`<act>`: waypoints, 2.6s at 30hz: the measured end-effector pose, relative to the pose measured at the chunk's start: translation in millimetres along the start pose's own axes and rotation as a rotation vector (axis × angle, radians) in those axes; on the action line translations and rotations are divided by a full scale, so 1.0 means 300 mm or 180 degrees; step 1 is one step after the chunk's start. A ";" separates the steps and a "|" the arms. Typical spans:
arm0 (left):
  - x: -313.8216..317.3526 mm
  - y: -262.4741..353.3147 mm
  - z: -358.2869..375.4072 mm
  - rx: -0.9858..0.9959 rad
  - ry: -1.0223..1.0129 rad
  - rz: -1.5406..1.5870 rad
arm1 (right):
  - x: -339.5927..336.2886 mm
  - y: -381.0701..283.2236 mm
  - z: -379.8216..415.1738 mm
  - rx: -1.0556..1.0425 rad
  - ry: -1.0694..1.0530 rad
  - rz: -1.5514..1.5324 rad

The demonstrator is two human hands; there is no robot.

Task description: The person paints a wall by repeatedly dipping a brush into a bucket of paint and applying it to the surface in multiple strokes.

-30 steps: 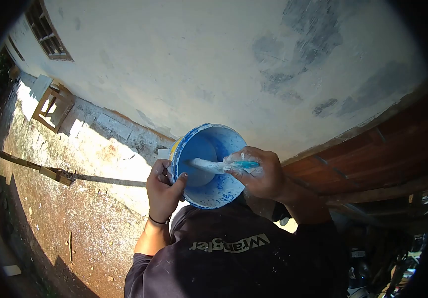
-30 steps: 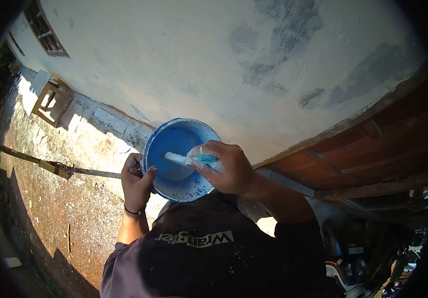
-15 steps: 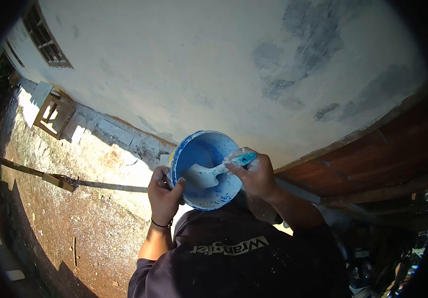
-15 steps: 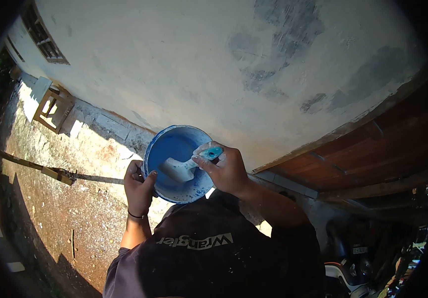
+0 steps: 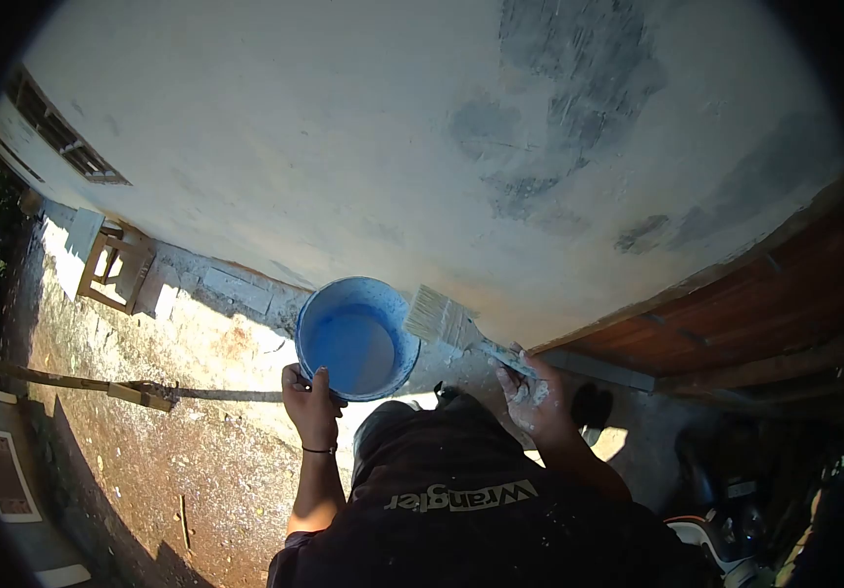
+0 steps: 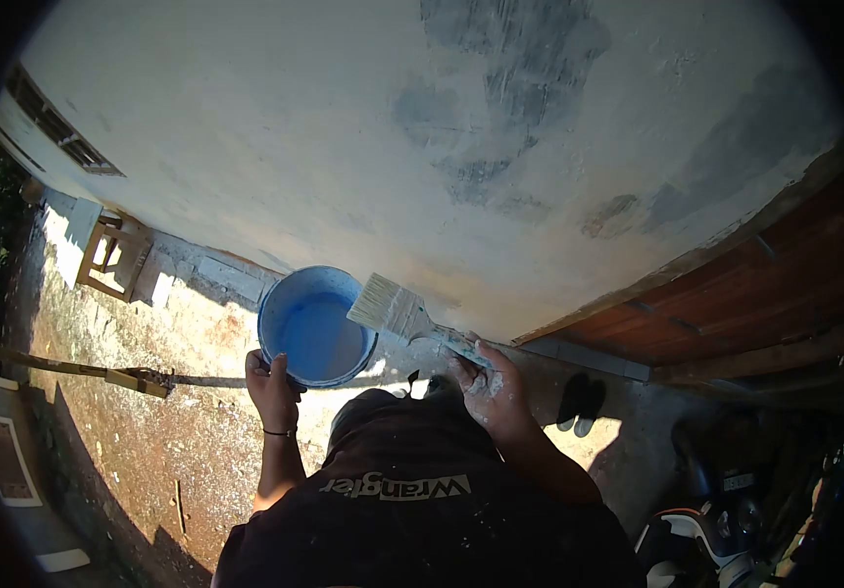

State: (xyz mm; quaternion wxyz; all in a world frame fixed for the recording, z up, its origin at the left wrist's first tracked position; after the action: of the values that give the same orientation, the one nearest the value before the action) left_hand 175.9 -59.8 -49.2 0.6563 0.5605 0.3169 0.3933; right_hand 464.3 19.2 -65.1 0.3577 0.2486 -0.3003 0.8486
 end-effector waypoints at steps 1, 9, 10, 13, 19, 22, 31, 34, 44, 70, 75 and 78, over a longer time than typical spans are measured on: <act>0.008 -0.012 -0.019 -0.0028 0.0007 -0.0119 | -0.004 0.007 -0.012 0.0038 -0.0018 -0.0146; 0.028 -0.104 -0.280 -0.0313 -0.0498 -0.0575 | -0.044 0.135 -0.087 -0.0657 0.0240 -0.0758; 0.022 -0.115 -0.332 -0.0349 -0.0646 -0.0586 | -0.034 0.155 -0.095 -0.0906 0.0275 -0.0643; -0.001 -0.107 -0.506 -0.0420 -0.1025 -0.0730 | 0.019 0.275 -0.119 -0.1463 0.0346 -0.0743; -0.059 -0.021 -0.792 -0.0280 -0.1982 -0.1045 | 0.183 0.538 -0.173 -0.2193 0.1116 -0.1245; -0.107 -0.016 -0.894 -0.0109 -0.2113 -0.1283 | 0.206 0.645 -0.234 -0.2041 0.1661 -0.1719; -0.148 0.003 -0.984 -0.0724 -0.2578 -0.1357 | 0.218 0.831 -0.433 -0.1781 0.1404 -0.2843; -0.173 0.071 -0.959 -0.0788 -0.2464 -0.1381 | 0.204 0.851 -0.497 -0.1598 0.1187 -0.2959; -0.128 0.143 -1.027 -0.0460 -0.2690 -0.1313 | 0.256 0.879 -0.558 -0.1905 0.1108 -0.3296; 0.117 0.151 -1.390 -0.0141 -0.4400 -0.2097 | 0.692 0.783 -0.499 -0.4264 0.2895 -0.2334; 0.133 0.144 -1.394 0.0011 -0.4320 -0.2163 | 0.600 0.815 -0.551 -0.4441 0.2377 -0.2992; 0.128 0.149 -1.399 0.0066 -0.4309 -0.2233 | 0.496 0.848 -0.741 -0.4121 0.1527 -0.3642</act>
State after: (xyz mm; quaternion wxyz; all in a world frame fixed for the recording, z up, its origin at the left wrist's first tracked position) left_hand -172.1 180.6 -76.0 0.7887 0.5519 0.0086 -0.2708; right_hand 133.6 96.6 -209.6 0.8493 -0.0742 -0.4674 0.2340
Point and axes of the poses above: each hand's wrist, its own z-axis away from the middle knuckle, its own x-axis out of the palm, y = z × x, the point moved 3 cm from there along -z, towards the middle knuckle, and after that the axes turned 14 degrees about y, right-handed, at the moved point
